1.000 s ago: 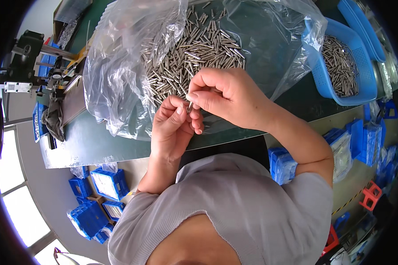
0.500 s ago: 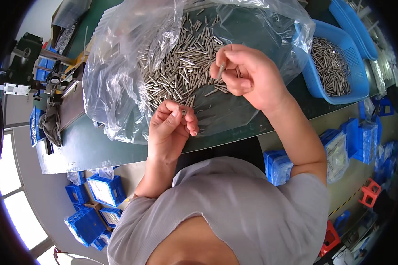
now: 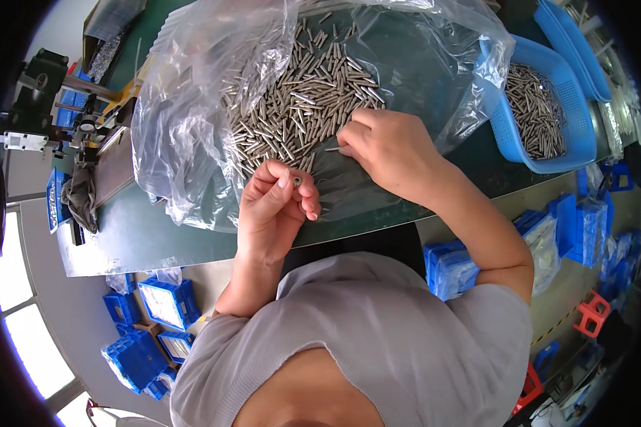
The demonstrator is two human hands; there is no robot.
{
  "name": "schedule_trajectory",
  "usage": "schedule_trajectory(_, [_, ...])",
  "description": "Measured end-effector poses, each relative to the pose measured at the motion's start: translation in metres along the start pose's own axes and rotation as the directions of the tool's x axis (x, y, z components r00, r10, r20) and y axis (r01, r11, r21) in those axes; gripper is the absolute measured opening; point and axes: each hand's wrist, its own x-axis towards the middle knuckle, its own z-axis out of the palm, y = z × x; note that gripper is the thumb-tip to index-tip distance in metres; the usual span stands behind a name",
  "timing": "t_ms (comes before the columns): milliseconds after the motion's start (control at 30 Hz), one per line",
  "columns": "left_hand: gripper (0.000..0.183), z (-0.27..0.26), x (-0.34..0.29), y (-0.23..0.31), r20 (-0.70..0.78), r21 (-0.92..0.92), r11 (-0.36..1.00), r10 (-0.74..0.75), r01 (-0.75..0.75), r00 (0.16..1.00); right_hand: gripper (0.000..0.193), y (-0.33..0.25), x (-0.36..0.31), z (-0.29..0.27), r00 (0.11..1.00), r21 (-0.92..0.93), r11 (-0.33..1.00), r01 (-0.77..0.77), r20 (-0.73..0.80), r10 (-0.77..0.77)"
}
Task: Sorting small metal pins from a plastic bag into a bin.
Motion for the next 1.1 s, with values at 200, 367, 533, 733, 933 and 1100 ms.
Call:
schedule_trajectory(200, [0.009,0.006,-0.001,-0.001,-0.064,0.058,0.998,0.007,-0.003,0.998,0.007,-0.014,0.002,-0.01,0.994,0.524,0.848,-0.08,-0.02,0.107])
schedule_trajectory(367, [0.008,0.002,-0.002,-0.001,-0.031,0.054,0.998,-0.029,0.031,0.999,0.007,-0.024,0.005,-0.009,0.996,0.547,0.837,-0.017,-0.064,0.062])
schedule_trajectory(533, [0.008,-0.001,-0.001,-0.001,-0.01,0.069,0.997,-0.02,0.02,1.0,0.007,-0.026,0.008,-0.004,0.995,0.502,0.864,0.033,-0.101,0.021])
schedule_trajectory(733, [0.005,0.004,0.006,-0.006,0.008,0.031,1.0,0.004,-0.005,1.0,0.008,-0.032,0.002,0.001,0.991,0.494,0.869,0.035,-0.128,0.032])
schedule_trajectory(933, [0.007,0.007,-0.005,-0.003,-0.074,0.133,0.991,0.029,-0.019,0.997,0.01,-0.032,-0.005,-0.014,0.971,0.429,0.899,0.084,-0.238,0.023])
schedule_trajectory(1100, [0.007,0.001,-0.008,-0.003,-0.016,0.076,0.997,0.033,-0.031,0.999,0.009,-0.025,-0.03,-0.092,0.775,0.016,0.991,-0.135,-0.622,0.115])
